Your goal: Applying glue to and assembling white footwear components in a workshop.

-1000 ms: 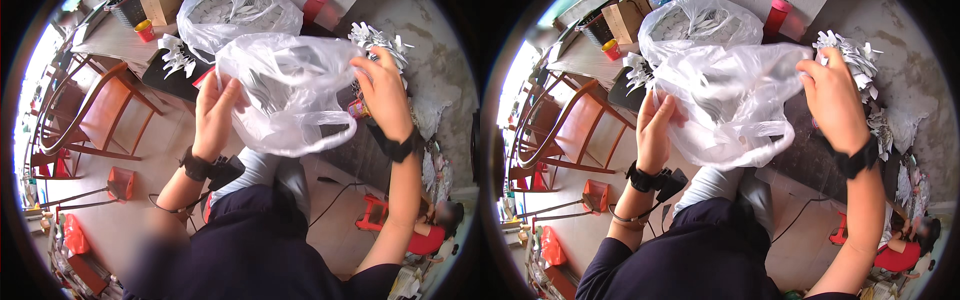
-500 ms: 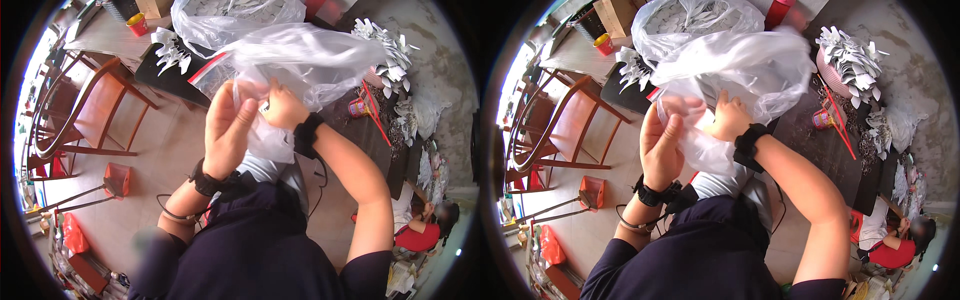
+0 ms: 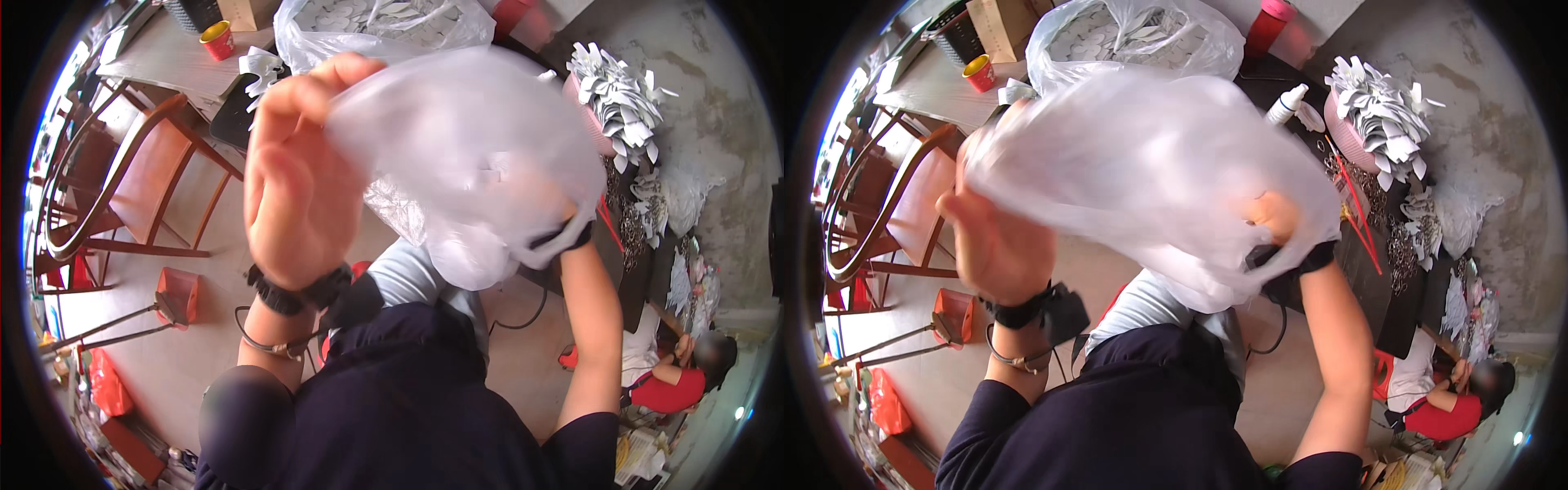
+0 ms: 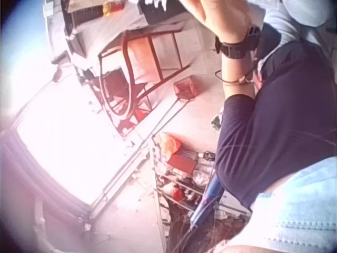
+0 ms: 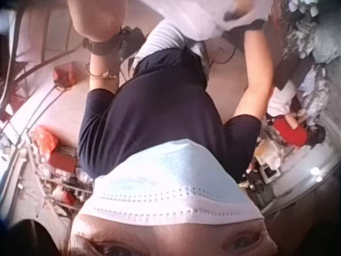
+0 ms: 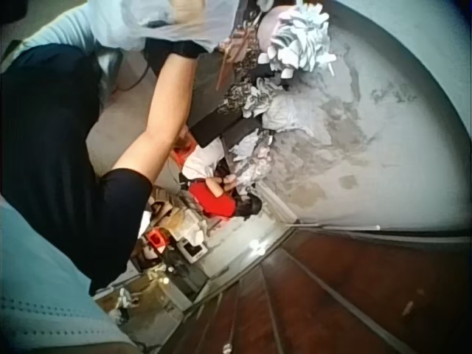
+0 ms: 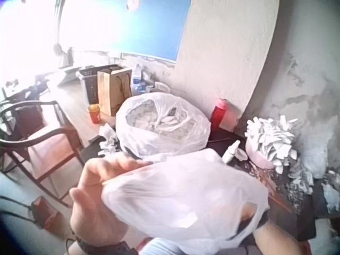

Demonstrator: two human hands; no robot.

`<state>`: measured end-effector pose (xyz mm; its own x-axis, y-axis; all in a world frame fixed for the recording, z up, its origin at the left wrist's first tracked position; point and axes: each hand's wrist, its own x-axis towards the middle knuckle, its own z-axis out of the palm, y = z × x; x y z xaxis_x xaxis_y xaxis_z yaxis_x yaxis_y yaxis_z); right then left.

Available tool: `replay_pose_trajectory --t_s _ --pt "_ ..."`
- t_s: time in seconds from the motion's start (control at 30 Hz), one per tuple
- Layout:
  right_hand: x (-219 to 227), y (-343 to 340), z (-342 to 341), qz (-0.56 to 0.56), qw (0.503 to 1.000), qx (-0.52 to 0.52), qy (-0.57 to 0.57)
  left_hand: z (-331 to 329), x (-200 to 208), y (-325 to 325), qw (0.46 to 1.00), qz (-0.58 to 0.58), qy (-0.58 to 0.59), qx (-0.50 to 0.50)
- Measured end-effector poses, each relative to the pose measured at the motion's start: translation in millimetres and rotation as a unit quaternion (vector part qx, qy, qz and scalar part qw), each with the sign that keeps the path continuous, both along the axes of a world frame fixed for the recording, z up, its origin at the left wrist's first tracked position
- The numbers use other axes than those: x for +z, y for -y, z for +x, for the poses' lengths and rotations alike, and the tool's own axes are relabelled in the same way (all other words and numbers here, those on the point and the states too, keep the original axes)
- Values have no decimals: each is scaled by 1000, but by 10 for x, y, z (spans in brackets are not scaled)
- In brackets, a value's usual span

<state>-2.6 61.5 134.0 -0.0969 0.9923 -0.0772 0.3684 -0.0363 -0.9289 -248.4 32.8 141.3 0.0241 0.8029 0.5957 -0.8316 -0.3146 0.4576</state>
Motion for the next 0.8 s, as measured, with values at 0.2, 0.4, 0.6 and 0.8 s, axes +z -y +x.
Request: replay_pose_trajectory --t_s 0.2,0.4,0.6,0.8 --pt "191 844 -80 44 986 68 -144 403 -387 8 925 -227 -305 -25" --pt "80 1162 -122 20 944 163 -285 642 -530 84 815 -17 -476 329" --pt "-36 1074 -103 -45 861 210 -461 374 -374 91 864 -99 -420 260" --pt "-266 720 -61 -142 676 250 -678 -442 -533 -59 913 -333 -137 192"
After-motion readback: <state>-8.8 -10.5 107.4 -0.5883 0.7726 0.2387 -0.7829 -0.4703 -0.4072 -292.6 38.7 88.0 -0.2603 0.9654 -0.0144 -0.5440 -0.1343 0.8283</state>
